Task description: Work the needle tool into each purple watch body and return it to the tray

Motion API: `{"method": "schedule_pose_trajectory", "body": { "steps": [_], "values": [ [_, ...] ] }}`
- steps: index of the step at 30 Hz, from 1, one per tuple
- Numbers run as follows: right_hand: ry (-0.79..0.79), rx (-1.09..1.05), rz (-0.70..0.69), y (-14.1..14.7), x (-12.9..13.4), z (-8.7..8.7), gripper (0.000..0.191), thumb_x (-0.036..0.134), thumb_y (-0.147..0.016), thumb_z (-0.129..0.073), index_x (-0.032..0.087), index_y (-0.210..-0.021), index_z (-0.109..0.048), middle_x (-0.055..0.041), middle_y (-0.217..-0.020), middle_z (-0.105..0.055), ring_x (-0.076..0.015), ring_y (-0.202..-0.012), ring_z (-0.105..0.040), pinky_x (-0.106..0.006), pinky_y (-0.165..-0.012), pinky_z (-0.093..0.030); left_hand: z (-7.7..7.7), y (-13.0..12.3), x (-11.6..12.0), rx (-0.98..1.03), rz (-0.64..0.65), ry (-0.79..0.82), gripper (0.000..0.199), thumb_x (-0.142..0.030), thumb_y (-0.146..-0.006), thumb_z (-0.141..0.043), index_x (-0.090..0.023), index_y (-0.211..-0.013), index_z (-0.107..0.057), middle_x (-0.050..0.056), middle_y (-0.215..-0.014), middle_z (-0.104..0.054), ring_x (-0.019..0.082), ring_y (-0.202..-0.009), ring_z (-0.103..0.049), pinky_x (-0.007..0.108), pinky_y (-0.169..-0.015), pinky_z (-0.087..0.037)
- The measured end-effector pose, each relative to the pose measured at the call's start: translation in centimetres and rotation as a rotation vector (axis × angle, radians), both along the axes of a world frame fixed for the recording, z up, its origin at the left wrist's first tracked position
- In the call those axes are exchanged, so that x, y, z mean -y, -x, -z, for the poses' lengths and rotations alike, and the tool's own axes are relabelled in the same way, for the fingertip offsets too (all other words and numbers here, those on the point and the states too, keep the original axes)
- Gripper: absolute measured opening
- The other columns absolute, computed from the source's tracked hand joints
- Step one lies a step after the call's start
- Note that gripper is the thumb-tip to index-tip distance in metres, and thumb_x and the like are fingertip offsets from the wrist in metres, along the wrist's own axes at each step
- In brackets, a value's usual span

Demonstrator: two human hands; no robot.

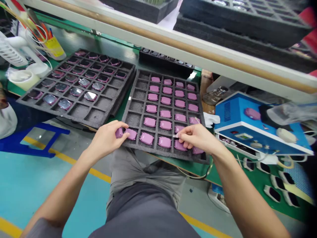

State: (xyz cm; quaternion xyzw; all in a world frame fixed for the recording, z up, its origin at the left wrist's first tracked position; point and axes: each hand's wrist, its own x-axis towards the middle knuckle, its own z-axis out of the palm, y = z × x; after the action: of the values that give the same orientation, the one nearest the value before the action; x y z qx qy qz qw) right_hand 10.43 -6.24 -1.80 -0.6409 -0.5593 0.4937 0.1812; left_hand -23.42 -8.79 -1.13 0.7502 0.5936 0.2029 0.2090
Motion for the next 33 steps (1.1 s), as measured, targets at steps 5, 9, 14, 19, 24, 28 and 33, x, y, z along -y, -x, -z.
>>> {"method": "schedule_pose_trajectory", "body": {
  "steps": [5,9,14,19,24,28,33],
  "values": [
    [-0.032,0.017,-0.038,-0.5,-0.5,-0.1,0.013,0.024,-0.073,-0.074,0.013,-0.066,-0.077,-0.0073,-0.058,-0.074,-0.0117,-0.040,-0.064,-0.016,-0.035,-0.051,-0.6,0.1,-1.3,-0.184,0.222,0.066,0.035,-0.039,-0.094,-0.061,-0.023,-0.121,-0.075,0.006,-0.106,-0.070,0.024,-0.091,-0.069,0.032,-0.079,-0.050],
    [-0.048,0.028,-0.005,-0.7,-0.1,-0.7,0.022,0.034,-0.076,-0.079,0.014,-0.066,-0.076,-0.0073,-0.061,-0.075,-0.0112,-0.044,-0.065,-0.017,-0.040,-0.053,-0.8,0.0,-1.9,-0.162,0.240,0.078,0.029,-0.039,-0.085,-0.072,-0.026,-0.111,-0.078,0.003,-0.105,-0.071,0.023,-0.089,-0.070,0.030,-0.076,-0.047],
    [-0.196,-0.015,0.149,-1.4,2.0,-0.2,0.042,0.056,-0.077,-0.080,0.014,-0.080,-0.077,-0.0087,-0.070,-0.077,-0.0120,-0.049,-0.065,-0.019,-0.042,-0.052,-1.5,-0.2,-1.3,-0.124,0.181,0.148,0.019,-0.030,-0.080,-0.076,-0.025,-0.098,-0.076,0.002,-0.098,-0.077,0.025,-0.086,-0.070,0.029,-0.070,-0.042],
    [-0.313,-0.118,0.254,-0.1,4.7,0.7,0.042,0.056,-0.076,-0.081,0.015,-0.084,-0.078,-0.0071,-0.068,-0.075,-0.0132,-0.051,-0.065,-0.022,-0.046,-0.054,-2.2,0.1,-0.2,-0.037,0.131,0.050,0.015,-0.031,-0.089,-0.066,-0.024,-0.095,-0.078,0.003,-0.091,-0.075,0.021,-0.079,-0.066,0.029,-0.071,-0.044],
    [-0.390,-0.245,0.202,5.0,6.1,0.6,0.028,0.043,-0.084,-0.074,0.017,-0.094,-0.080,-0.0067,-0.075,-0.078,-0.0154,-0.057,-0.069,-0.026,-0.053,-0.058,-1.5,-2.3,0.9,0.646,-0.205,0.165,0.022,-0.034,-0.078,-0.080,-0.018,-0.092,-0.078,0.001,-0.075,-0.069,0.012,-0.058,-0.055,0.025,-0.056,-0.043],
    [-0.472,-0.320,0.088,8.1,5.6,-0.2,0.021,0.032,-0.088,-0.068,0.019,-0.095,-0.082,-0.0070,-0.084,-0.081,-0.0149,-0.061,-0.070,-0.025,-0.056,-0.056,-0.6,-4.9,1.7,0.957,-0.257,0.323,0.028,-0.034,-0.074,-0.085,-0.017,-0.094,-0.076,-0.005,-0.061,-0.055,0.007,-0.047,-0.040,0.021,-0.045,-0.032],
    [-0.453,-0.407,0.062,8.8,5.2,-0.2,0.021,0.031,-0.087,-0.067,0.018,-0.092,-0.083,-0.0047,-0.076,-0.080,-0.0145,-0.058,-0.068,-0.024,-0.054,-0.054,-0.2,-5.7,2.1,0.931,-0.219,0.311,0.025,-0.033,-0.074,-0.087,-0.017,-0.092,-0.078,-0.003,-0.065,-0.060,0.007,-0.051,-0.042,0.021,-0.048,-0.034]
  ]
}}
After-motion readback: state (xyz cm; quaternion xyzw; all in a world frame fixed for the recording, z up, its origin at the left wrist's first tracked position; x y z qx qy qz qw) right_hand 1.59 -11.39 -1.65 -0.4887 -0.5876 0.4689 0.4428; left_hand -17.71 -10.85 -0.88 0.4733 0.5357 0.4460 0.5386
